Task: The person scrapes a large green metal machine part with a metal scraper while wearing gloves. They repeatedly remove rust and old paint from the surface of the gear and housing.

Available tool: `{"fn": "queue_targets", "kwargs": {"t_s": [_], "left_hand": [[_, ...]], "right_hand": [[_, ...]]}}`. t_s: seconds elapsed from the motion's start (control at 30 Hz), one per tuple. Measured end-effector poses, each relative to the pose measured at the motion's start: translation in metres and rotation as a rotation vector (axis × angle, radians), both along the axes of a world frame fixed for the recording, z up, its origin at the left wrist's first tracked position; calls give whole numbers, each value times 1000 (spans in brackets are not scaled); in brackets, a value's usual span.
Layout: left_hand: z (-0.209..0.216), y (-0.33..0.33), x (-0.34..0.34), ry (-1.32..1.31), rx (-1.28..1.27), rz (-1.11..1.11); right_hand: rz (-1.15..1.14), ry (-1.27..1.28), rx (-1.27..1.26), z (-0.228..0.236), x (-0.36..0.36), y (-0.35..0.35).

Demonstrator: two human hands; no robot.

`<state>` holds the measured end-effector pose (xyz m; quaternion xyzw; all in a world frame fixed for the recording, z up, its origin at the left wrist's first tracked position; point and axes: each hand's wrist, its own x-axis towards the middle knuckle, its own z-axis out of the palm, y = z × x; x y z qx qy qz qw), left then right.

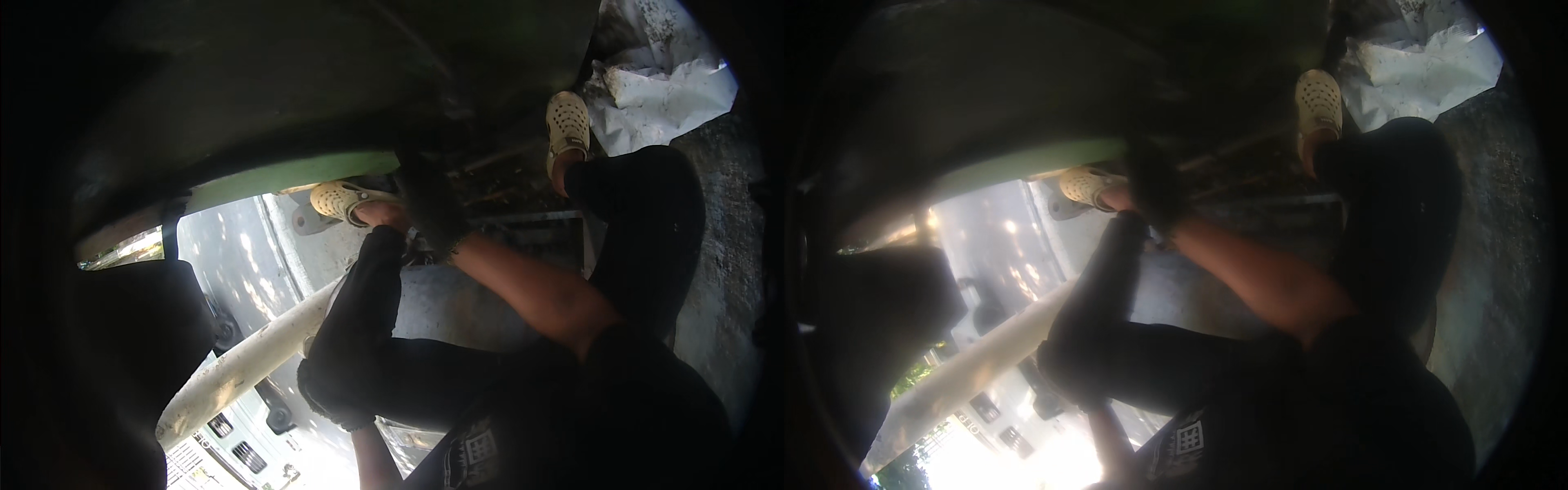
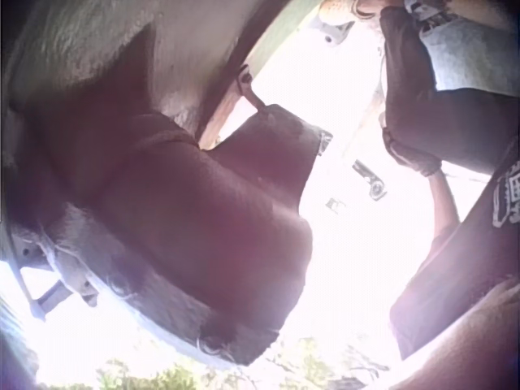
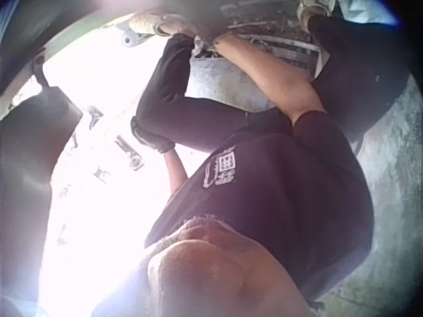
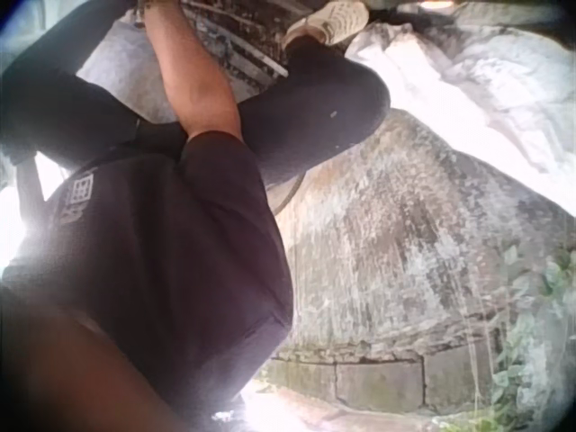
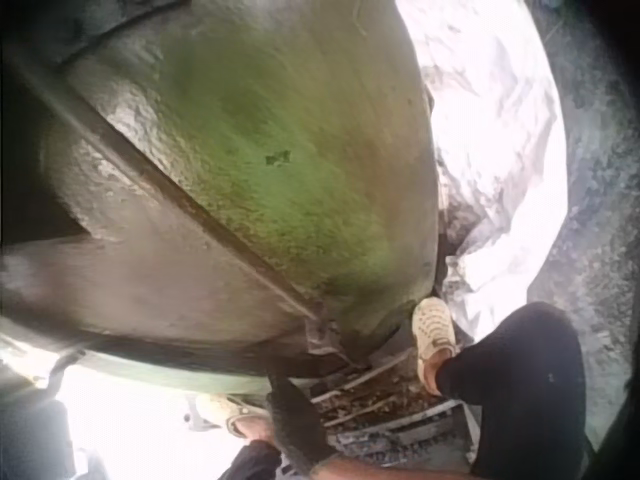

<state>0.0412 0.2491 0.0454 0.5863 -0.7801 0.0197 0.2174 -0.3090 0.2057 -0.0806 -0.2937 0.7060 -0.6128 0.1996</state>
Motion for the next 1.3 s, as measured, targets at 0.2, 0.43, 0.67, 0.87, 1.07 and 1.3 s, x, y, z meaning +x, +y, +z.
{"fn": "queue_targets", "kwargs": {"t_s": [0.2,0.43,0.67,0.87,1.07,1.3], "left_hand": [[-4,-9,-20,79,271,454],[-1,0,-17,660,290,187],[-9,-13,-30,-33,228,479],[-6,-9,-28,59,207,359],[-14,-11,-16,115,227,335],[-2,-6,-20,52,156,65]], "right_hand": [[36,149,20,2,-11,8],[167,23,-7,10,-23,-1],[68,170,14,7,-12,-8],[371,109,56,0,-38,2],[321,161,-107,8,-52,5],[414,-263,99,7,-58,2]]}}
